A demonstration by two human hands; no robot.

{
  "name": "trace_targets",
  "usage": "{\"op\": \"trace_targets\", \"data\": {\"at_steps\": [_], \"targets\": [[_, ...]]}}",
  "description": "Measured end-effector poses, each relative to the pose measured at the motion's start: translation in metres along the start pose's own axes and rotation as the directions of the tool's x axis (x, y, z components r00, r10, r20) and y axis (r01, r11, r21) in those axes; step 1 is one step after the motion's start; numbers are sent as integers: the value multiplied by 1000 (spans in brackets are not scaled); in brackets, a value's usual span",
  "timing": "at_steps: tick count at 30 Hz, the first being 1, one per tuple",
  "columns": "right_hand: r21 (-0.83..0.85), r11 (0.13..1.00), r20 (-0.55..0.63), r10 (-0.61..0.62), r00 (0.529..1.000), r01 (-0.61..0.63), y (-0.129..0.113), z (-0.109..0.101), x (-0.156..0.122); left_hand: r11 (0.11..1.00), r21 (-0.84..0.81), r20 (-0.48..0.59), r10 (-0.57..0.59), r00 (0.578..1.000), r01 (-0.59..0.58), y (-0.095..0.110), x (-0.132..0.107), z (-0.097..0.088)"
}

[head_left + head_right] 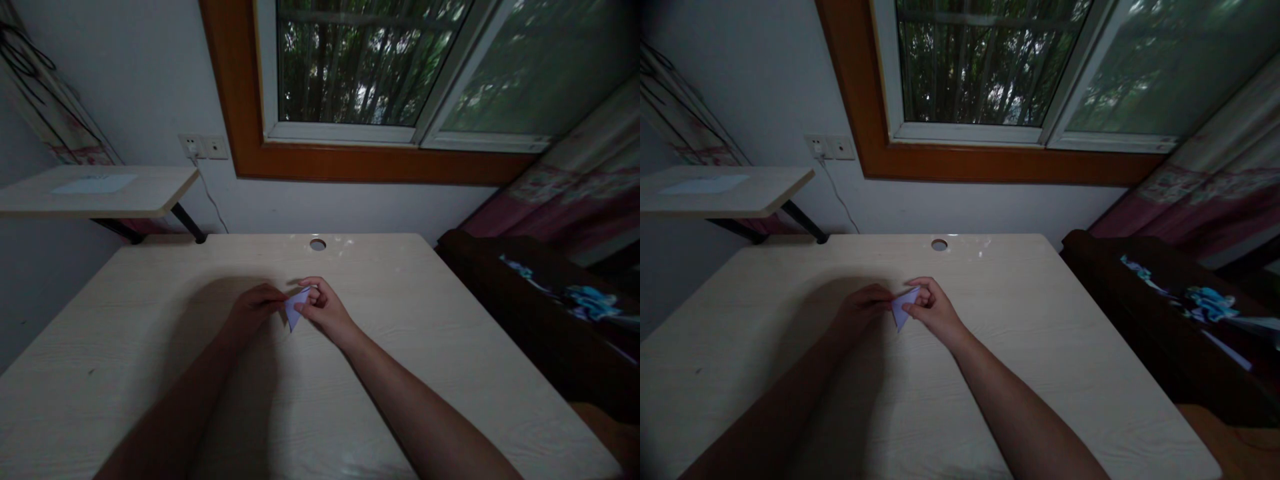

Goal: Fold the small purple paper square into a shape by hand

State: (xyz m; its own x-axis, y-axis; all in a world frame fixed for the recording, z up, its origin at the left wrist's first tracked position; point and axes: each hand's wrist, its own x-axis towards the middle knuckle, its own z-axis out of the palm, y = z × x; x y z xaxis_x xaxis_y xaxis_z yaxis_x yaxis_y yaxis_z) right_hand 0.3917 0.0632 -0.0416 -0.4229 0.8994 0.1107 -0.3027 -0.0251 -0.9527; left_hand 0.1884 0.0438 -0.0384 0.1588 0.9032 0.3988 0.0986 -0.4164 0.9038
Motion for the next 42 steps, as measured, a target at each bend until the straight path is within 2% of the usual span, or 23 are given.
{"op": "trace_targets", "data": {"at_steps": [10,18,27,36,42], "targets": [[4,1000,27,-6,1000,5,-1,1,-2,998,-54,8,-23,1000,24,6,2,1],[-32,999,-2,-1,1000,1,-6,4,-3,997,-33,12,-64,998,65,7,2,0],[5,1000,8,-1,1000,1,-3,3,-3,994,-57,26,-94,995,96,10,2,1],[-18,1000,3,1,1000,-1,-5,3,-3,997,-20,43,-79,996,80,6,2,0],[-71,998,-11,-2,1000,1,-2,2,-3,1000,12,73,-28,997,28,1,2,3]]}}
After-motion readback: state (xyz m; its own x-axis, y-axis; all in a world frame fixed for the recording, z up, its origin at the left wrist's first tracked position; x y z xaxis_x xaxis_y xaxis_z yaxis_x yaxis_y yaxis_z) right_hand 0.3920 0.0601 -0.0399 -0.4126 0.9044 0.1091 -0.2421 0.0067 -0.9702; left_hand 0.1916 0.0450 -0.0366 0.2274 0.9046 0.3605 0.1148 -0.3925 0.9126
